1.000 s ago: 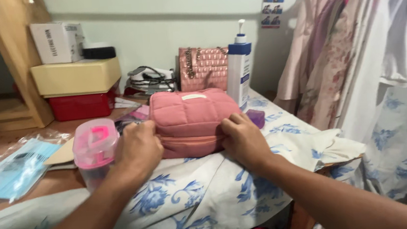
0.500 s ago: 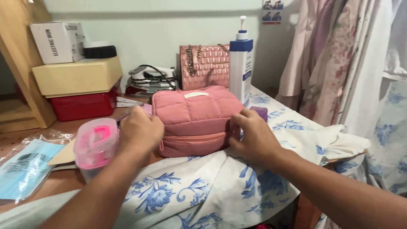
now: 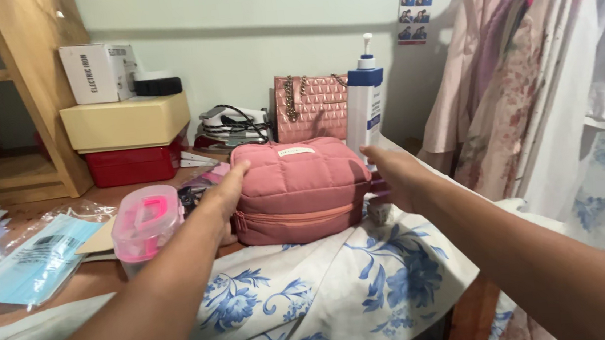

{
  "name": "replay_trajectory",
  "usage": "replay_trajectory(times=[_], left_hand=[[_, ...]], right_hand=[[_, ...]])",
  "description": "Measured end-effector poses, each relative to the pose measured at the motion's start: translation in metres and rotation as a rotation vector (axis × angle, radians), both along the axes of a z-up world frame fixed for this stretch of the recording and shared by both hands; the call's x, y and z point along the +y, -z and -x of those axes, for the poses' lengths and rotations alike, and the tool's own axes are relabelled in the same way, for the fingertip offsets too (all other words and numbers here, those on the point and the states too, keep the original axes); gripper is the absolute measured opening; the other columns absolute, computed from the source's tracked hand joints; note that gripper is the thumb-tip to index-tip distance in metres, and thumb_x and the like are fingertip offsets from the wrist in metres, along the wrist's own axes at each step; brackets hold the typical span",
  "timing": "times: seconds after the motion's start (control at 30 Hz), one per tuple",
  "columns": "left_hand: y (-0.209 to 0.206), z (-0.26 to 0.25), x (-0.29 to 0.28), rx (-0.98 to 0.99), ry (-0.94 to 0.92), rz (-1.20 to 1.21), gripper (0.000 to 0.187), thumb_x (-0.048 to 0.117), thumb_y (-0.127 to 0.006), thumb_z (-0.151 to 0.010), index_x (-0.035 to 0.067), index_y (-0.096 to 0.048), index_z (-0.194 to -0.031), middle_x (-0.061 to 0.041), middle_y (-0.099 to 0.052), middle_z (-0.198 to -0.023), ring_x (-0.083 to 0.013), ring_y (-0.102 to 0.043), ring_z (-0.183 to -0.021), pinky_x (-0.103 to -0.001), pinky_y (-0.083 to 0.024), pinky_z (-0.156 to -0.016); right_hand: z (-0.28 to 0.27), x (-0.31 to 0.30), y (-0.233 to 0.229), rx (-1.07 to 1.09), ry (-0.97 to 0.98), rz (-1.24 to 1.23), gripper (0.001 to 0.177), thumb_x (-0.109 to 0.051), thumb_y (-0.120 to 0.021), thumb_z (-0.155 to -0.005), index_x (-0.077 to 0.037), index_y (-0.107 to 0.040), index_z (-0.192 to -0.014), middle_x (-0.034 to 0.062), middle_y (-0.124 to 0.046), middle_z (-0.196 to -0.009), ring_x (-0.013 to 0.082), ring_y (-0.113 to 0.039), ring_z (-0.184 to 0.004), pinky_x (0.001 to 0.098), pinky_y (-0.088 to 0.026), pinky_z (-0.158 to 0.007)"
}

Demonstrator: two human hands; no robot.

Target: The person organizes a cluttered desk by picking up small items and placing them into a pink cosmetic bag and on a wooden shelf. They handle a lotion bottle, a hairbrush, a trophy, and a game controller, moving each to a designated spot. The person also stacks books and papers on the desk.

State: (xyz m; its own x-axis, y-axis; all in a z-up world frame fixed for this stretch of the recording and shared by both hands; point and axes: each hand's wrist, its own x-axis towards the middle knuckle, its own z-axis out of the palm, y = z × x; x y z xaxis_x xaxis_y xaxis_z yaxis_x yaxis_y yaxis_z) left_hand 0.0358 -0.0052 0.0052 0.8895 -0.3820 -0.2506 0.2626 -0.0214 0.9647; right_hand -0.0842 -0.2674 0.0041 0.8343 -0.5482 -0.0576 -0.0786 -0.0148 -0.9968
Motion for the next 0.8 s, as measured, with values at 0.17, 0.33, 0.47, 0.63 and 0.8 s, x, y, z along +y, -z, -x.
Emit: replay_trajectory(times=[0.17, 0.33, 0.47, 0.63, 0.8], left_hand=[[0.009, -0.013, -0.002, 0.048, 0.099, 0.105, 0.078, 0.058, -0.059, -0.088, 0.003, -0.056, -0.143, -0.021, -0.067, -0.139, -0.0295, -0.069, -0.123, -0.045, -0.055, -0.102], [0.009, -0.018, 0.0, 0.127, 0.131, 0.181, 0.075, 0.051, -0.065, -0.08, 0.005, -0.061, -0.139, -0.022, -0.069, -0.138, -0.0327, -0.069, -0.123, -0.049, -0.055, -0.104], [0.01, -0.013, 0.0, 0.187, 0.159, 0.198, 0.078, 0.049, -0.066, -0.074, 0.003, -0.063, -0.137, -0.024, -0.069, -0.135, -0.0367, -0.068, -0.123, -0.054, -0.053, -0.104], [0.008, 0.003, -0.007, 0.174, 0.238, 0.416, 0.079, 0.049, -0.064, -0.074, 0.003, -0.06, -0.138, -0.026, -0.068, -0.133, -0.0385, -0.069, -0.118, -0.056, -0.054, -0.102], [-0.003, 0.016, -0.001, 0.123, 0.292, 0.461, 0.074, 0.045, -0.064, -0.077, 0.012, -0.054, -0.142, -0.023, -0.067, -0.134, -0.0362, -0.069, -0.115, -0.056, -0.056, -0.1]], right_hand=[[-0.011, -0.003, 0.008, -0.01, -0.071, -0.061, 0.054, -0.044, -0.054, -0.098, -0.004, -0.059, -0.133, 0.0153, -0.063, -0.123, 0.0293, -0.062, -0.104, 0.0469, -0.052, -0.09], [-0.031, -0.008, 0.016, -0.081, -0.199, -0.252, 0.044, -0.036, -0.056, -0.099, -0.003, -0.064, -0.126, 0.0097, -0.071, -0.121, 0.0228, -0.068, -0.107, 0.0376, -0.054, -0.093], [-0.04, -0.011, 0.023, -0.052, -0.08, -0.154, 0.031, -0.027, -0.061, -0.099, 0.001, -0.066, -0.11, 0.0125, -0.068, -0.106, 0.0255, -0.064, -0.091, 0.04, -0.054, -0.082], [-0.046, -0.018, 0.016, -0.076, -0.086, -0.109, 0.03, -0.027, -0.062, -0.098, 0.002, -0.067, -0.1, 0.0133, -0.068, -0.097, 0.0256, -0.059, -0.079, 0.0401, -0.051, -0.071], [-0.046, -0.013, 0.006, -0.114, -0.013, -0.119, 0.027, -0.029, -0.068, -0.096, -0.003, -0.064, -0.103, 0.0066, -0.06, -0.094, 0.0217, -0.053, -0.08, 0.0377, -0.046, -0.071]])
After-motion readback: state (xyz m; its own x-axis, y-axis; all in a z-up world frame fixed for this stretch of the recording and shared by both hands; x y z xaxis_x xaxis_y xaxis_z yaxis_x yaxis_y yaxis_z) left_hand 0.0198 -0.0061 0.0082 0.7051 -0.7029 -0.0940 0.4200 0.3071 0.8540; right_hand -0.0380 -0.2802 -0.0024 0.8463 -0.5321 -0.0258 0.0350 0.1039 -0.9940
